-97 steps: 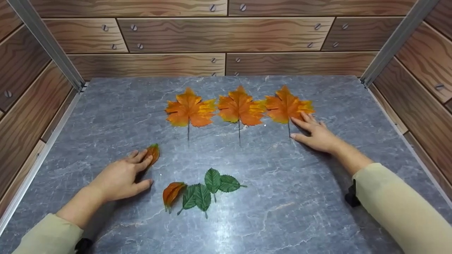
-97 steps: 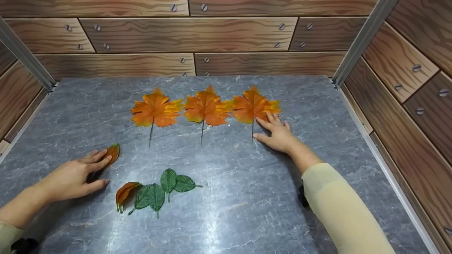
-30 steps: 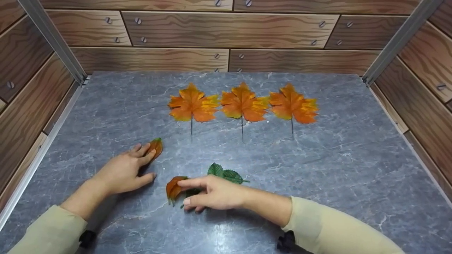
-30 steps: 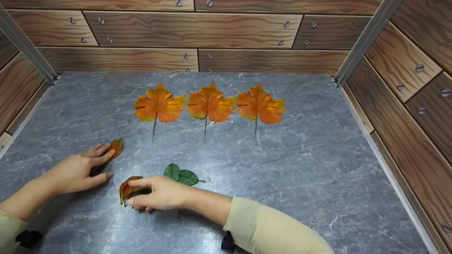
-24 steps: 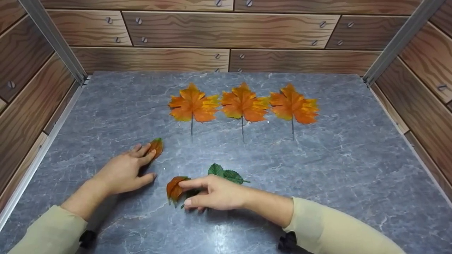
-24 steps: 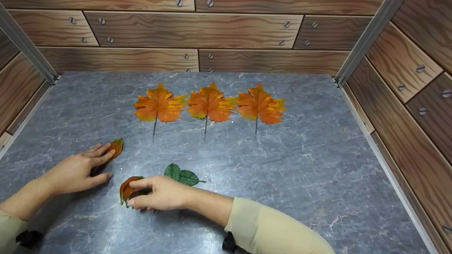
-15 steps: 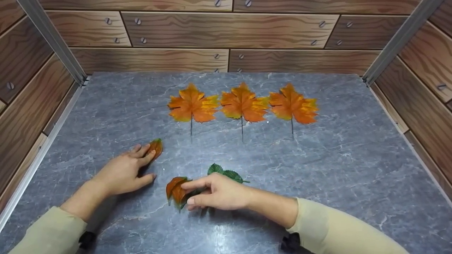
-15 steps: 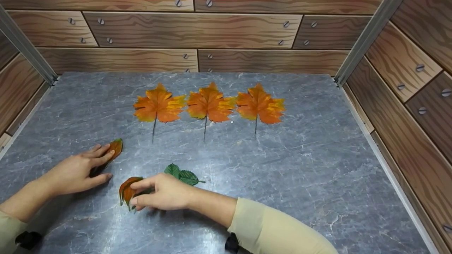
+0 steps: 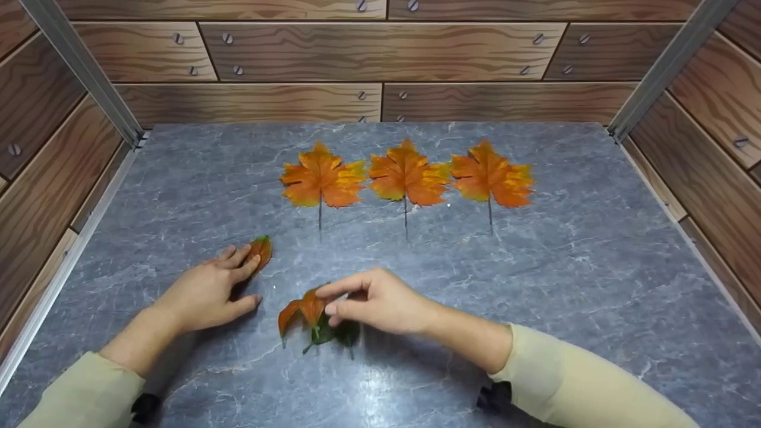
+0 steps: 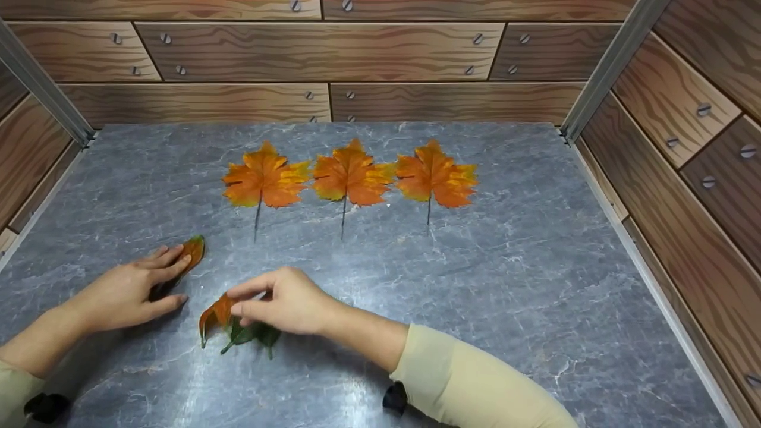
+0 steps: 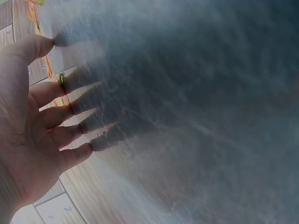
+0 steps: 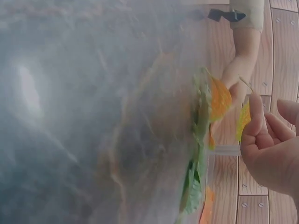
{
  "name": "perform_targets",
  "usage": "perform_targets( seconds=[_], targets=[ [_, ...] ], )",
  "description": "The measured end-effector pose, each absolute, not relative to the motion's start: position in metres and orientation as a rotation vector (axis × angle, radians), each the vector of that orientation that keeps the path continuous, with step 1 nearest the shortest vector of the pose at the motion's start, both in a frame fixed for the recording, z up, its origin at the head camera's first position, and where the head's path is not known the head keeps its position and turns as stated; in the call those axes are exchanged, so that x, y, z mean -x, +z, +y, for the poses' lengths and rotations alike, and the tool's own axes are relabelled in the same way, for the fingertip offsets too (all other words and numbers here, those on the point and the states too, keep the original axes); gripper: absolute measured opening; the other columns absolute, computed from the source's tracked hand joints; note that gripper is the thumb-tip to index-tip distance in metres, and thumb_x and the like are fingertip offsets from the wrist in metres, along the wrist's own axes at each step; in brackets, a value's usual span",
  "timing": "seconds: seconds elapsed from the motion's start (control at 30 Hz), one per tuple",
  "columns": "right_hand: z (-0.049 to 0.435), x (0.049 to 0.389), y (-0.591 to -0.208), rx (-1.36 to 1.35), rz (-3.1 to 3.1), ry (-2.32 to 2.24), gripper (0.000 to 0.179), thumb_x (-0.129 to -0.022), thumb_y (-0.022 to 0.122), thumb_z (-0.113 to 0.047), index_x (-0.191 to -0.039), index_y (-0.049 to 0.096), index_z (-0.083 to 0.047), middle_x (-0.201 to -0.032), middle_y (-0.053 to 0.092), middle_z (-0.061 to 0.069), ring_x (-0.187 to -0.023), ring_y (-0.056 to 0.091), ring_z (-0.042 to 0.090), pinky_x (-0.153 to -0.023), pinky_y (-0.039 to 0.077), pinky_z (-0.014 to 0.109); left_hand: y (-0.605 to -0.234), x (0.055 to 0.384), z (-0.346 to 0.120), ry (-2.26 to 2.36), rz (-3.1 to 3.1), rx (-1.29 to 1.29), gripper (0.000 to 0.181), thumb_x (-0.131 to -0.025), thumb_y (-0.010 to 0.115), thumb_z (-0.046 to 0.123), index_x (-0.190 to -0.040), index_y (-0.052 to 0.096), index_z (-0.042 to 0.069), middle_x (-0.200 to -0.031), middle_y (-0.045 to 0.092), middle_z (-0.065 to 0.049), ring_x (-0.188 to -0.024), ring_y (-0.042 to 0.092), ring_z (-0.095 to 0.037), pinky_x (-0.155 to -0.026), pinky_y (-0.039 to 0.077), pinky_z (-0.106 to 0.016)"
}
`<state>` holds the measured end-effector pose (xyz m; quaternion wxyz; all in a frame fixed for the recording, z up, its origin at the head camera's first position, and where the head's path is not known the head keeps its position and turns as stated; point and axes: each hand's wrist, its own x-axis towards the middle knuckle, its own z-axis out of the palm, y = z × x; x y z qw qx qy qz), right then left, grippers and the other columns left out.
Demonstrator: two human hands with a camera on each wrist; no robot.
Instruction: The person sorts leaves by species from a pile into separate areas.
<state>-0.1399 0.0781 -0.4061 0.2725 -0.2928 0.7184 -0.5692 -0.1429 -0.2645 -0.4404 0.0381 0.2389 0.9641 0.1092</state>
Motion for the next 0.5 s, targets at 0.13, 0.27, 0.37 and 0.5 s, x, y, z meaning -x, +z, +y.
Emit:
perform_targets(
  seconds=[0.13,0.27,0.37,0.5],
  targets=[
    [0.076,0.150,-0.402,0.818,2.005,-1.564,0.032,-0.101,0.074,-0.012,-0.131,0.075,-0.002,-0.115,0.079,0.010,-0.101,0.076,0.019,-0.090,0.061,0.032,-0.440,0.143,-0.264,0.333,2.960,-0.738,0.071,-0.101,0.066,0.044,-0.153,0.052,-0.002,-0.160,0.041,-0.030,-0.144,0.041,-0.055,-0.112,0.040,-0.068],
    [0.072,0.163,-0.400,0.865,2.075,-1.561,0.033,-0.101,0.074,-0.014,-0.132,0.074,-0.003,-0.127,0.076,0.008,-0.108,0.074,0.014,-0.093,0.060,0.031,-0.440,0.143,-0.264,0.333,2.965,-0.741,0.071,-0.101,0.067,0.044,-0.153,0.053,-0.003,-0.159,0.042,-0.031,-0.144,0.041,-0.055,-0.113,0.040,-0.068],
    [0.069,0.173,-0.399,0.859,2.099,-1.551,0.035,-0.102,0.073,-0.016,-0.135,0.073,-0.005,-0.129,0.075,0.007,-0.108,0.073,0.014,-0.094,0.059,0.030,-0.440,0.143,-0.264,0.335,2.964,-0.740,0.071,-0.101,0.067,0.044,-0.152,0.053,-0.004,-0.159,0.042,-0.031,-0.144,0.041,-0.055,-0.113,0.040,-0.067],
    [0.061,0.184,-0.401,0.838,2.109,-1.549,0.037,-0.103,0.072,-0.017,-0.138,0.071,-0.006,-0.132,0.074,0.006,-0.106,0.072,0.014,-0.091,0.059,0.030,-0.440,0.143,-0.263,0.335,2.962,-0.739,0.071,-0.100,0.067,0.043,-0.152,0.053,-0.004,-0.159,0.042,-0.031,-0.143,0.042,-0.056,-0.113,0.040,-0.067]
  ],
)
